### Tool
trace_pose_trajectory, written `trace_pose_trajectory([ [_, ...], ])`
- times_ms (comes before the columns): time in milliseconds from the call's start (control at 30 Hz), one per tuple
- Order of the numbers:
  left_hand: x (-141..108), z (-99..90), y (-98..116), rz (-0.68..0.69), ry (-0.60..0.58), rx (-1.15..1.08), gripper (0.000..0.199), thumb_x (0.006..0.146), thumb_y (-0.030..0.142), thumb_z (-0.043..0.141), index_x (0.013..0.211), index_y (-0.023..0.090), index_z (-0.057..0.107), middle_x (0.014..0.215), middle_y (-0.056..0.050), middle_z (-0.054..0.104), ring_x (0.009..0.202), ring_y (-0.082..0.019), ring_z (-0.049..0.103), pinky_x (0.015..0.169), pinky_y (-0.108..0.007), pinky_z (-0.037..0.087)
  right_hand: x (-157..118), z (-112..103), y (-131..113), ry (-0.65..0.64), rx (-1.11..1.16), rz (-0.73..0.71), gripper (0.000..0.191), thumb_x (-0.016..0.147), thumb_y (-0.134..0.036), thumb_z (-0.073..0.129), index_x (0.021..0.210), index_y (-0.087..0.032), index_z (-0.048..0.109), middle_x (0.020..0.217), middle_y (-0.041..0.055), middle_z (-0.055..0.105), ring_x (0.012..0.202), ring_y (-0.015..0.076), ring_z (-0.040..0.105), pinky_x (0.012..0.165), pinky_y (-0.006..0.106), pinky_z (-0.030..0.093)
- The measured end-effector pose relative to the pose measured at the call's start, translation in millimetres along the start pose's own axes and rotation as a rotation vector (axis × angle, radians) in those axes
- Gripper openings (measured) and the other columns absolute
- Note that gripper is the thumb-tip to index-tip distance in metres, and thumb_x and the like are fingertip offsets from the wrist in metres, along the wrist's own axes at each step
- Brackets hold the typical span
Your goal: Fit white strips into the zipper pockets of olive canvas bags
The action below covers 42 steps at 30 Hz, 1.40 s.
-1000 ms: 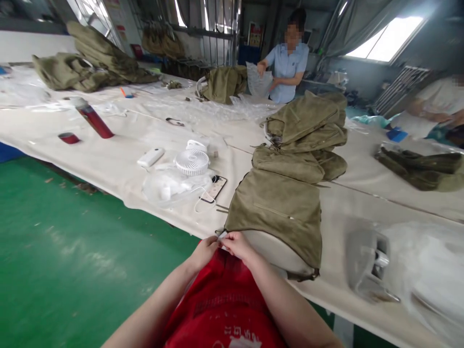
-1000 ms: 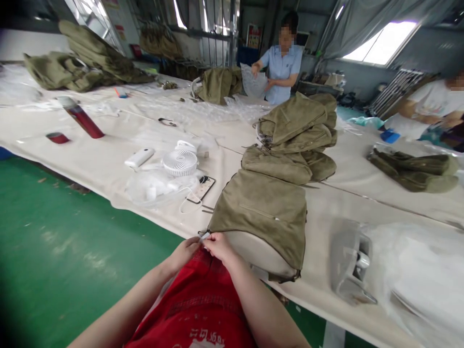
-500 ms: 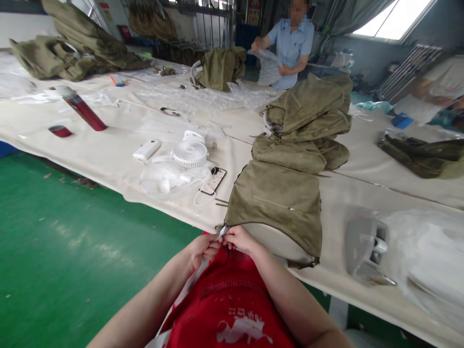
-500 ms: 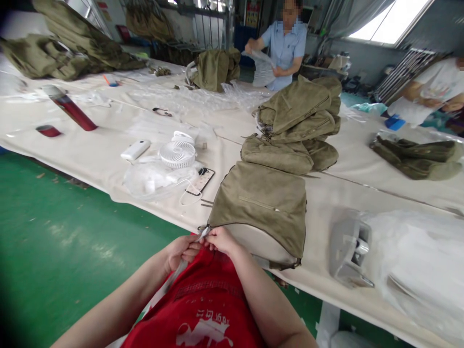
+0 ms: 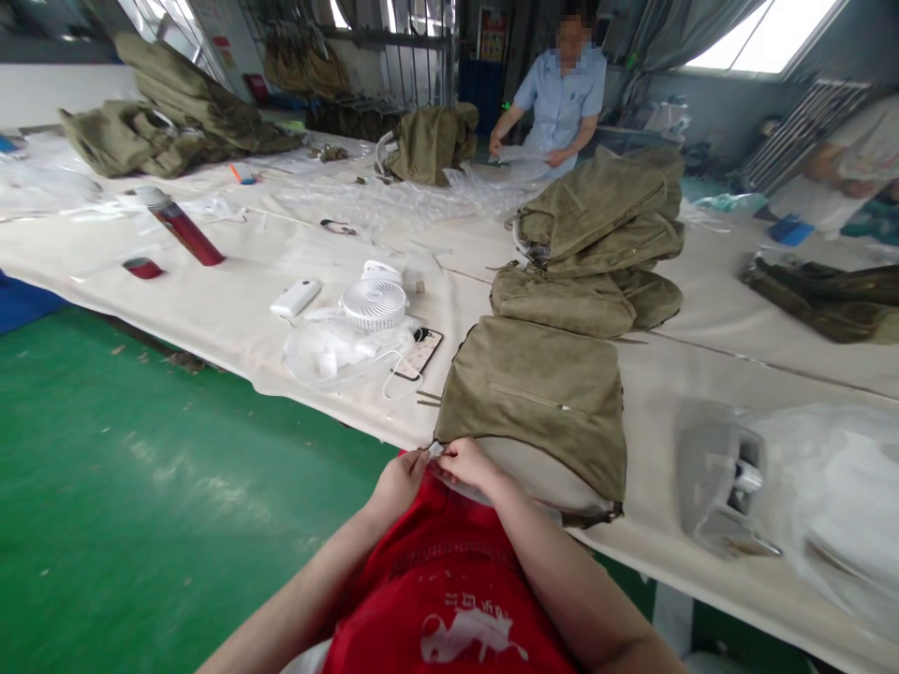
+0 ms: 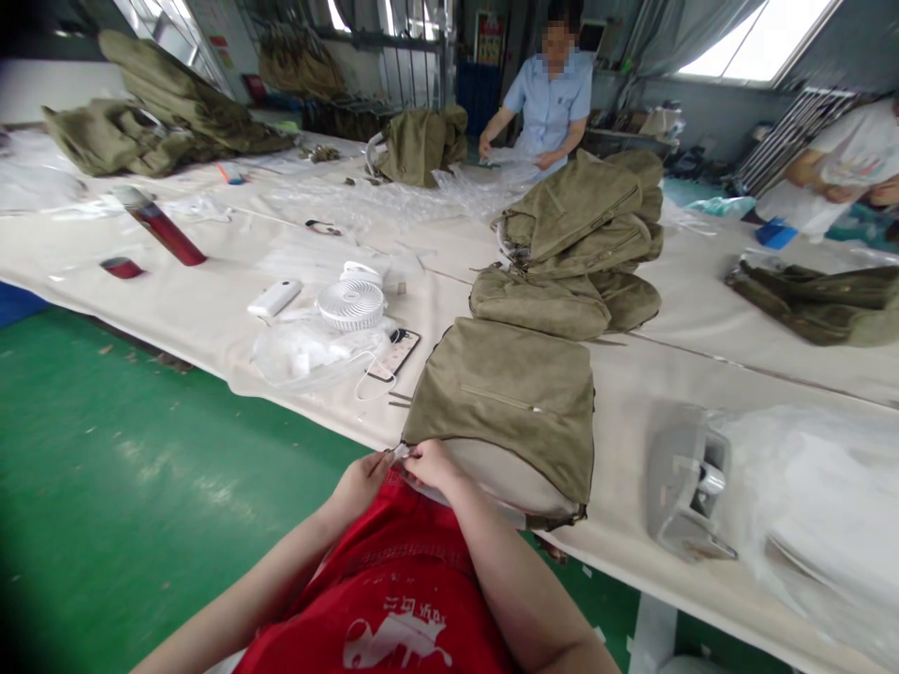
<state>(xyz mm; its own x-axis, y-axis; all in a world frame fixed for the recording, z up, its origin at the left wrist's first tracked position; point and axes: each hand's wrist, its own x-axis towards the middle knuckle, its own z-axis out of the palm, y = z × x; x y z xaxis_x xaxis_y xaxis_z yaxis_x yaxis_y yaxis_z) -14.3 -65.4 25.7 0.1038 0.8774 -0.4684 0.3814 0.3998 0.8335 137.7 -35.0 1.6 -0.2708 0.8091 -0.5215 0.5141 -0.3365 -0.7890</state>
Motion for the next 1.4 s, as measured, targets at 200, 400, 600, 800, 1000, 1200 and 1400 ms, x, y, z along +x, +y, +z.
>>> trace_pose_trajectory([
  [200,-13.8,8.8,4.0,0.304,0.116,1.067,0.028,0.091,0.015,0.032,0.104,0.015,0.057,0.098,-0.012,0.065,0.081,-0.022,0.064,0.068,-0.031,0.047,-14.4,-8.3,-11.4,0.042,0.15,0.046,0.046,0.089,-0.047,0.043,0.062,-0.016,0.062,0.051,0.0003,0.06,0.037,0.0081,0.051,0.042,0.019,0.037],
  [400,-16.9,15.7,2.0,0.349,0.106,1.239,0.033,0.088,0.009,0.031,0.112,0.013,0.053,0.101,-0.014,0.062,0.084,-0.023,0.065,0.07,-0.032,0.05,-14.8,4.0,-10.4,0.072,0.069,-0.024,0.042,0.083,-0.048,0.054,0.055,-0.017,0.059,0.042,-0.0023,0.054,0.037,0.008,0.05,0.043,0.019,0.037],
  [600,-18.3,16.5,-6.6,0.302,0.149,1.061,0.03,0.092,0.015,0.029,0.112,0.014,0.051,0.102,-0.014,0.064,0.087,-0.022,0.065,0.072,-0.031,0.049,-23.4,7.1,-16.1,0.051,0.37,0.047,0.021,0.078,-0.019,0.058,0.057,-0.017,0.054,0.044,-0.0061,0.052,0.033,0.0051,0.043,0.036,0.017,0.03],
  [800,-9.6,13.7,-6.4,0.202,0.187,0.605,0.023,0.092,0.019,0.034,0.092,0.015,0.057,0.089,-0.012,0.066,0.081,-0.019,0.062,0.073,-0.028,0.044,-25.7,18.9,-5.1,0.103,0.447,0.072,0.019,0.078,-0.021,0.058,0.06,-0.017,0.054,0.043,-0.0068,0.051,0.035,0.0054,0.043,0.037,0.017,0.029],
  [1000,-4.1,1.3,2.7,-0.214,-0.154,-0.323,0.025,0.089,0.026,0.041,0.065,0.019,0.044,0.05,0.007,0.031,0.038,-0.006,0.023,0.038,-0.019,0.019,-23.4,30.9,8.8,0.102,0.527,-0.012,0.021,0.08,-0.031,0.06,0.065,-0.017,0.058,0.044,-0.0068,0.05,0.037,0.0067,0.044,0.039,0.018,0.032],
  [1200,-10.0,-22.8,9.3,-0.331,-0.536,-0.668,0.014,0.082,0.012,0.046,0.069,0.016,0.045,0.054,0.009,0.024,0.037,-0.003,0.012,0.033,-0.013,0.013,-18.5,36.7,12.4,0.129,0.455,-0.014,0.037,0.08,-0.052,0.059,0.069,-0.017,0.06,0.045,-0.0047,0.051,0.038,0.009,0.047,0.04,0.02,0.036],
  [1400,-20.2,-31.4,1.3,-0.402,-0.567,-0.723,0.032,0.089,0.039,0.042,0.089,0.014,0.061,0.061,-0.002,0.053,0.046,-0.008,0.047,0.041,-0.018,0.038,-24.8,26.4,2.5,0.233,0.049,-0.022,0.058,0.091,-0.06,0.031,0.062,-0.019,0.06,0.046,0.0011,0.055,0.044,0.0128,0.053,0.05,0.022,0.04],
])
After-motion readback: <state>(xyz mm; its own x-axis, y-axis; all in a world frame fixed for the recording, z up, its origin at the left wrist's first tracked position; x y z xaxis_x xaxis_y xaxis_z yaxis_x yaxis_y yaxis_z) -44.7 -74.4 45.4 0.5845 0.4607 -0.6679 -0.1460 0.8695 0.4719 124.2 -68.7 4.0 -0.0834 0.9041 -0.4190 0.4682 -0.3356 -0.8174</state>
